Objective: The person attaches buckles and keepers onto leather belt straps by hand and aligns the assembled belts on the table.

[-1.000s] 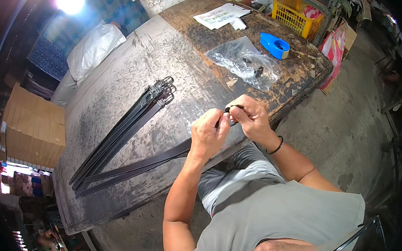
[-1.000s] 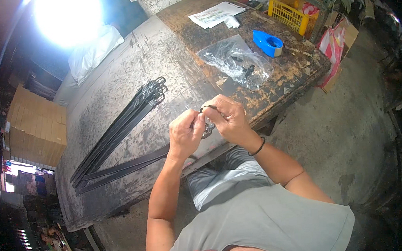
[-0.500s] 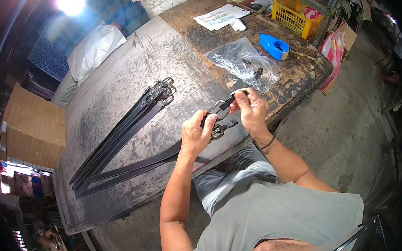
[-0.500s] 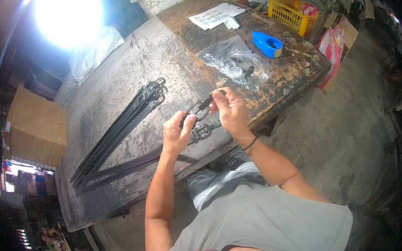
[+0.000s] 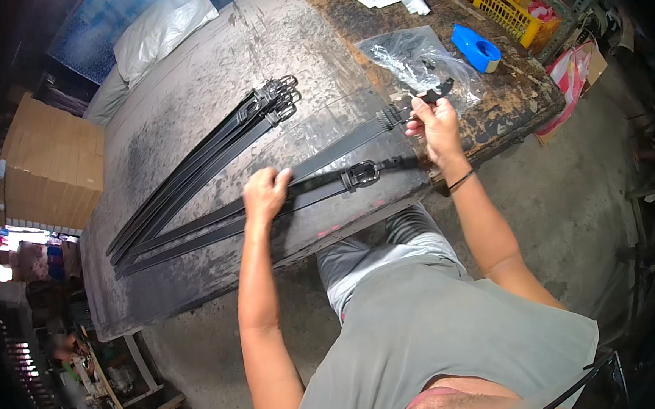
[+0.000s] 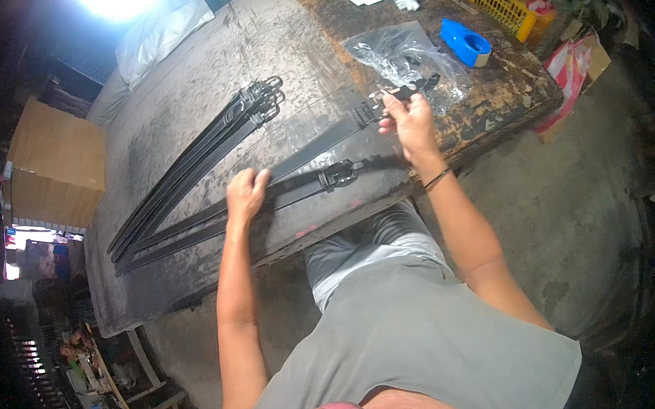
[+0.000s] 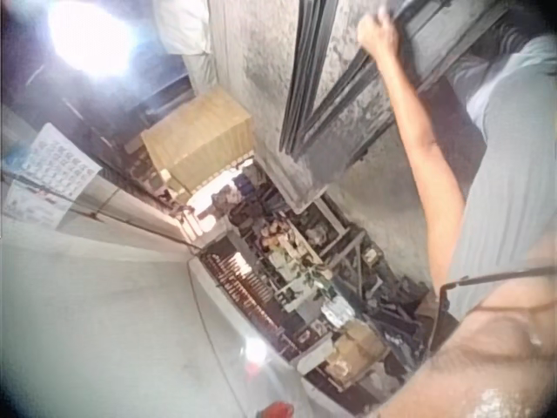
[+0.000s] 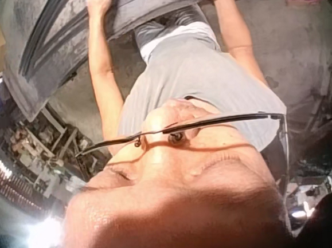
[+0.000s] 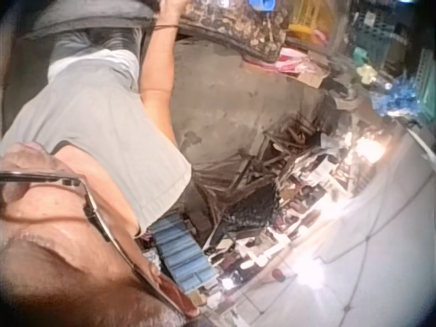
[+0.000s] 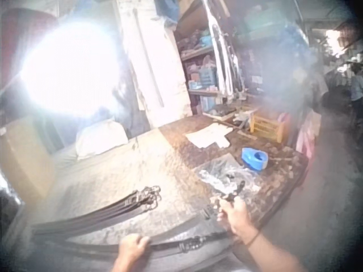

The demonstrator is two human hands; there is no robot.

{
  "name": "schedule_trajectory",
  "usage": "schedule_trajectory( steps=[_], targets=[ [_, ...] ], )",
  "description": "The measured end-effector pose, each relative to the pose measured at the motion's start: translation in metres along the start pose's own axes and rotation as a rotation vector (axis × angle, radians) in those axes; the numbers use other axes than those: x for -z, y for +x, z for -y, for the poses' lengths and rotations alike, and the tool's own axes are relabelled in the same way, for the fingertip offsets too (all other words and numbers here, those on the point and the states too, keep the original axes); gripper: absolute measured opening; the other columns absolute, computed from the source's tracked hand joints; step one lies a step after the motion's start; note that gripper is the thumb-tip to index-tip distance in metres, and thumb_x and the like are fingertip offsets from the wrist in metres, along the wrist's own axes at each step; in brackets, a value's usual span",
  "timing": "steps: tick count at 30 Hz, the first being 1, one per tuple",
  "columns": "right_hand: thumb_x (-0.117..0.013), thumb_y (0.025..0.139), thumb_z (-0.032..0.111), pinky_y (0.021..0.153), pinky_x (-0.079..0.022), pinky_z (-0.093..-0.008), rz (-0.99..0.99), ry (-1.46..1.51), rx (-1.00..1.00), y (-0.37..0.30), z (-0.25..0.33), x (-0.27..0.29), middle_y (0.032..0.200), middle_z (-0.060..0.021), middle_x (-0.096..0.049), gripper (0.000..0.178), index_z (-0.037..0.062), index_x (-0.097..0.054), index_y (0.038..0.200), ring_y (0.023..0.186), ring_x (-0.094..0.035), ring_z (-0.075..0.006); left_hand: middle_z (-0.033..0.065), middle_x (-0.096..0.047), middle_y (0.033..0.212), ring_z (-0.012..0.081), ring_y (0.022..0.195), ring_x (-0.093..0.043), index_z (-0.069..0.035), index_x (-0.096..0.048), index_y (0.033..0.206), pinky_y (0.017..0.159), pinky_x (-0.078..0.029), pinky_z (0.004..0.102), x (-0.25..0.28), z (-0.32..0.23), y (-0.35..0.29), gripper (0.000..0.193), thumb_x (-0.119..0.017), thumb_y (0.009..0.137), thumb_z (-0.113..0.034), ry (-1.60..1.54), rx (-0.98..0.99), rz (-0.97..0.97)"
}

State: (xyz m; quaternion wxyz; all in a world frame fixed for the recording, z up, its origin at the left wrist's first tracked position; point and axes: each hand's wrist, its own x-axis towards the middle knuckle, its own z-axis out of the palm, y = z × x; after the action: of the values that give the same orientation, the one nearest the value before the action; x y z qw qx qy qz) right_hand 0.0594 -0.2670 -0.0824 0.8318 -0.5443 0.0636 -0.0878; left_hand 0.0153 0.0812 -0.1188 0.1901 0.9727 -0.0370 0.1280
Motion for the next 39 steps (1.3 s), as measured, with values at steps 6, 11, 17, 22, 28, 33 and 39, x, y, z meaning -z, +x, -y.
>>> schedule_trajectory(
  steps=[6,11,17,22,28,33,39],
  targets=[
    [-0.064,0.086,0.017,0.047,-0.054,-0.0244,0.185,-0.135,-0.258,-0.004,-0.037,0.001,0.077,-0.0071,-0.062,0.019,0.0021,-0.056,0.092,0.057,-0.061,-0.0129,0.0082,-0.053,0.081,0.0287,0.084,-0.052,-0.011,-0.055,0.076,0.077,-0.037,0.0449,0.037,0.124,-0.049,0.043,-0.058,0.081,-0.053,0.578,0.223,-0.251],
    [-0.063,0.086,0.019,0.040,-0.048,-0.0227,0.326,-0.329,-0.363,-0.010,-0.052,-0.022,0.076,-0.0080,-0.062,0.021,0.0004,-0.056,0.092,0.050,-0.058,-0.0120,0.0045,-0.049,0.124,0.0235,0.127,-0.034,-0.014,-0.052,0.114,0.102,-0.020,0.0588,0.065,0.170,-0.078,0.045,-0.049,0.088,-0.051,0.397,0.670,-0.141],
    [-0.060,0.087,0.021,0.037,-0.043,-0.0211,0.276,-0.517,-0.366,-0.007,-0.031,0.006,0.075,-0.0072,-0.062,0.023,0.0001,-0.056,0.093,0.045,-0.053,-0.0089,0.0029,-0.043,0.136,0.0220,0.133,-0.030,-0.016,-0.045,0.126,0.101,-0.019,0.0626,0.069,0.164,-0.109,0.051,-0.044,0.090,-0.052,0.390,0.779,-0.080],
    [-0.058,0.087,0.022,0.041,-0.043,-0.0239,0.258,-0.634,-0.189,-0.004,-0.002,0.019,0.070,-0.0052,-0.063,0.021,0.0017,-0.060,0.094,0.049,-0.055,-0.0084,0.0013,-0.038,0.141,0.0283,0.135,-0.026,-0.016,-0.041,0.132,0.100,-0.017,0.0670,0.078,0.174,-0.153,0.054,-0.043,0.091,-0.051,0.432,0.843,-0.077],
    [-0.057,0.084,0.011,0.072,-0.050,-0.0396,0.039,-1.262,0.607,0.099,0.026,0.120,0.096,-0.0125,-0.066,0.018,0.0072,-0.063,0.100,0.081,-0.063,-0.0287,0.0167,-0.053,0.116,0.0357,0.110,-0.048,-0.002,-0.056,0.113,0.089,-0.040,0.0469,0.063,0.148,-0.102,0.042,-0.062,0.083,-0.032,0.410,0.427,-0.391],
    [-0.059,0.080,0.006,0.093,-0.041,-0.0394,0.246,-1.615,0.484,0.116,0.007,0.125,0.122,-0.0115,-0.054,0.025,0.0103,-0.062,0.104,0.113,-0.047,-0.0340,0.0169,-0.059,0.113,0.0317,0.108,-0.054,-0.002,-0.062,0.103,0.093,-0.042,0.0389,0.022,0.082,0.009,0.031,-0.062,0.084,-0.026,0.008,0.094,-0.297],
    [-0.060,0.076,0.002,0.091,-0.040,-0.0403,0.323,-1.638,0.523,0.089,0.025,0.121,0.116,-0.0072,-0.057,0.021,0.0081,-0.061,0.096,0.107,-0.048,-0.0316,0.0177,-0.062,0.108,0.0320,0.101,-0.058,0.001,-0.060,0.107,0.087,-0.046,0.0387,-0.032,0.027,0.090,0.046,-0.063,0.083,-0.038,-0.035,0.035,-0.144]
  ],
)
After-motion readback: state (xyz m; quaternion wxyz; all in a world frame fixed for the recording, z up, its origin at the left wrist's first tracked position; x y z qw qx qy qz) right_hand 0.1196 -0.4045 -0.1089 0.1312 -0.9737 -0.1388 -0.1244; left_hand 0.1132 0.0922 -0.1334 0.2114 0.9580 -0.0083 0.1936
